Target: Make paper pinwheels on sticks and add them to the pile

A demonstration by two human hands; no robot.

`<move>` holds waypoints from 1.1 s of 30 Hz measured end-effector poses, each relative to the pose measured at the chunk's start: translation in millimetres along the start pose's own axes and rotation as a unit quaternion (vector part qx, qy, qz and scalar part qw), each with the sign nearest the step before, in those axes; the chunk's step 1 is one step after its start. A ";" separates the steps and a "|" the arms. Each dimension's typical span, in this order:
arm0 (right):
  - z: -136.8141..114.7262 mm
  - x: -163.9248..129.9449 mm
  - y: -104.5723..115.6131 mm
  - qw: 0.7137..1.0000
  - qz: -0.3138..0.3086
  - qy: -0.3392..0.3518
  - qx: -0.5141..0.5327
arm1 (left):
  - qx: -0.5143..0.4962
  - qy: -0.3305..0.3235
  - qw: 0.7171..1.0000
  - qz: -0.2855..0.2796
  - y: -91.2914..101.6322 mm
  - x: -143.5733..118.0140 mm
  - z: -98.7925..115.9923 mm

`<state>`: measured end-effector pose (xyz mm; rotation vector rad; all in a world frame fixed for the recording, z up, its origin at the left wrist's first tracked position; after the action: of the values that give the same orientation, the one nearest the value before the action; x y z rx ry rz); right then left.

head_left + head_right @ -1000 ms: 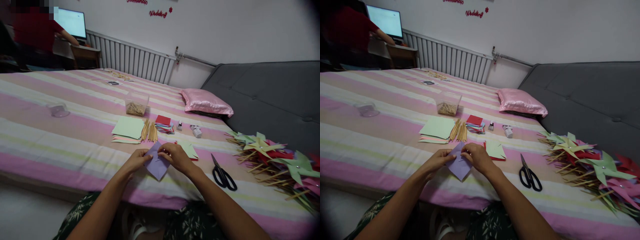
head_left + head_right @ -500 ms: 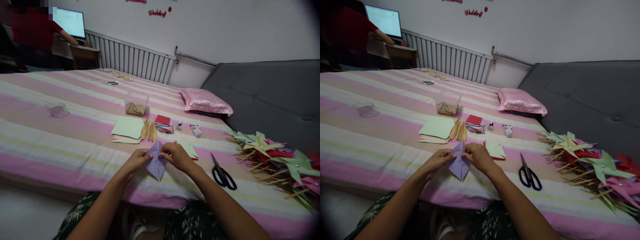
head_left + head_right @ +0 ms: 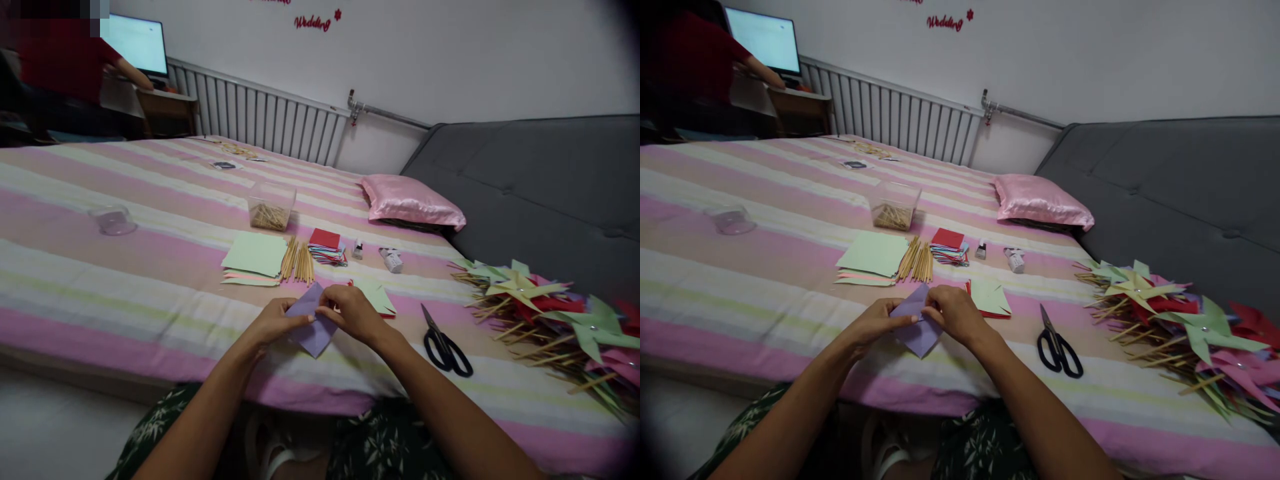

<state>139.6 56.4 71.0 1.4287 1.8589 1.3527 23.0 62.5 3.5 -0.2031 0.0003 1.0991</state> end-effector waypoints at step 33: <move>8.6 -7.3 -10.7 0.960 -0.099 -0.050 0.257 | -0.177 -0.003 0.959 0.220 42.4 -2.5 5.5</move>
<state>144.0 53.6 56.3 1.4561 2.3161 0.7125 -16.2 79.7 2.2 -0.5396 -0.1647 1.5423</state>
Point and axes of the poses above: each hand's wrist, its own x-axis towards the middle knuckle, its own y-axis out of the back of the hand, z = x × y, the point moved 7 cm from there along x, towards the middle knuckle, and after that the axes turned 7 degrees about -y, right-handed, at the moved point
